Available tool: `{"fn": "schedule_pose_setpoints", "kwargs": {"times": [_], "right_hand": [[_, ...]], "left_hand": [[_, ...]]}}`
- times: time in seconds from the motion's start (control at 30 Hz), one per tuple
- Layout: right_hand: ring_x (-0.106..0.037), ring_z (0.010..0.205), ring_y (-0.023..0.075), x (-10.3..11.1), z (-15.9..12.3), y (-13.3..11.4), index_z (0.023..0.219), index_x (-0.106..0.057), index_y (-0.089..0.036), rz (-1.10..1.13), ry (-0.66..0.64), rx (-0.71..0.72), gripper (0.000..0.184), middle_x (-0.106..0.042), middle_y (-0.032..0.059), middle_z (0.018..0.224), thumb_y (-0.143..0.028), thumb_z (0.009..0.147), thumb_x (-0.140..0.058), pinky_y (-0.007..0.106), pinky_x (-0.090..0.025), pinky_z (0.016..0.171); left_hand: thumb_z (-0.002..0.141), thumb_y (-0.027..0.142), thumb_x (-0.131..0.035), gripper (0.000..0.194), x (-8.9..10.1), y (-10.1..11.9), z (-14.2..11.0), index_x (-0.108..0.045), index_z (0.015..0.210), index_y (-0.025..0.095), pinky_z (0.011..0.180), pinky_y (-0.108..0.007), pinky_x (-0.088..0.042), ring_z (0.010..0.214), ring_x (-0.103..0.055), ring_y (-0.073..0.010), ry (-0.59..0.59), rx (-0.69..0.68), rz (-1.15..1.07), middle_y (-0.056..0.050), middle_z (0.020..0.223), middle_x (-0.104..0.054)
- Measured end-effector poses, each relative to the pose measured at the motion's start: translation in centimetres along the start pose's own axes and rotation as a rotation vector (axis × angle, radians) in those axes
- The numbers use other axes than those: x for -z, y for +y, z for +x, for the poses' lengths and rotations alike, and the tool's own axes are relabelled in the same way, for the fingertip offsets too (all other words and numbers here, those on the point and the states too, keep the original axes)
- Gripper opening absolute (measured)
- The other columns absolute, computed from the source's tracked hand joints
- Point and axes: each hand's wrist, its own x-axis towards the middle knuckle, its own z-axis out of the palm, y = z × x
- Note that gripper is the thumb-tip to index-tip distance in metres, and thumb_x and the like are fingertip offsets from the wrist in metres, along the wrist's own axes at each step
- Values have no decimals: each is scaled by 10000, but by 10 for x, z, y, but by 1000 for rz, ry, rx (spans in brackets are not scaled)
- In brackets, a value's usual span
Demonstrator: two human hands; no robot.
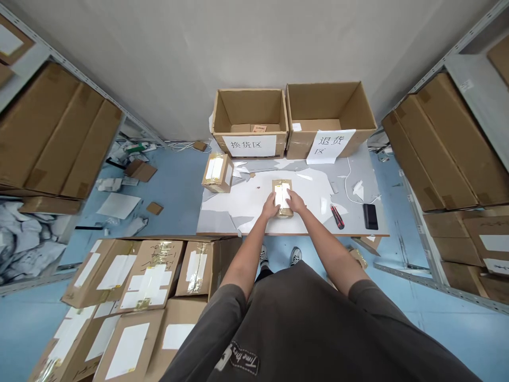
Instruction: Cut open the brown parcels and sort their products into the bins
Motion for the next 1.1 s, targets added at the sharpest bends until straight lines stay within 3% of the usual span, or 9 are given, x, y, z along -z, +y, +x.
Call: {"fn": "schedule_pose_setpoints", "kwargs": {"times": [0.2, 0.4, 0.5, 0.63, 0.8, 1.0, 1.1], "right_hand": [[-569, 1458, 341, -6, -5, 12, 1757, -333, -290, 30, -57, -31, 738, -539, 92, 1685, -425, 1056, -519, 541, -424, 1257], [-692, 1293, 333, -3, -13, 12, 1747, -345, -231, 138, 11, -142, 770, -619, 153, 1599, -508, 1055, -539, 533, -488, 1194], [-745, 1171, 281, -5, -24, 17, 1722, -387, -223, 231, 102, -184, 731, -675, 154, 1523, -512, 1065, -530, 510, -507, 1176], [-777, 1073, 244, -7, -39, 28, 1635, -518, -218, 311, 142, -246, 633, -744, 141, 1397, -440, 1043, -554, 488, -530, 1153], [-778, 1005, 224, -5, -52, 39, 1566, -593, -244, 377, 134, -204, 583, -759, 127, 1358, -312, 987, -607, 477, -566, 1110], [-764, 1054, 226, -3, -54, 40, 1566, -595, -205, 360, 112, -178, 579, -720, 149, 1431, -283, 993, -609, 444, -564, 1110], [-761, 1058, 227, -5, -51, 37, 1554, -611, -222, 329, 86, -164, 570, -723, 129, 1431, -271, 986, -617, 479, -530, 1154]], "left_hand": [[905, 265, -717, 920, -4, -2, -9, -345, 1744, 194, 1302, -439, -395, 1570, -500, -325, -60, 28, 15, -120, 1735, -477], [890, 323, -745, 944, -10, 12, -19, -334, 1730, 197, 1273, -451, -412, 1569, -474, -348, 44, 56, 60, -166, 1695, -504], [870, 447, -791, 999, -24, 21, -29, -329, 1723, 208, 1256, -509, -410, 1571, -431, -408, 120, 95, 120, -205, 1712, -438], [755, 601, -887, 1220, -53, 35, -35, -263, 1737, 232, 1256, -611, -348, 1617, -259, -513, 180, 211, 194, -241, 1818, -184], [737, 620, -872, 1303, -75, 46, -31, -167, 1764, 237, 1250, -680, -307, 1611, -201, -534, 223, 265, 269, -241, 1841, -54], [745, 518, -872, 1275, -73, 51, -29, -157, 1768, 255, 1224, -696, -326, 1575, -279, -533, 205, 302, 326, -256, 1832, -75], [761, 517, -860, 1262, -67, 50, -31, -159, 1770, 230, 1216, -704, -331, 1576, -286, -548, 190, 293, 333, -280, 1822, -84]]}}
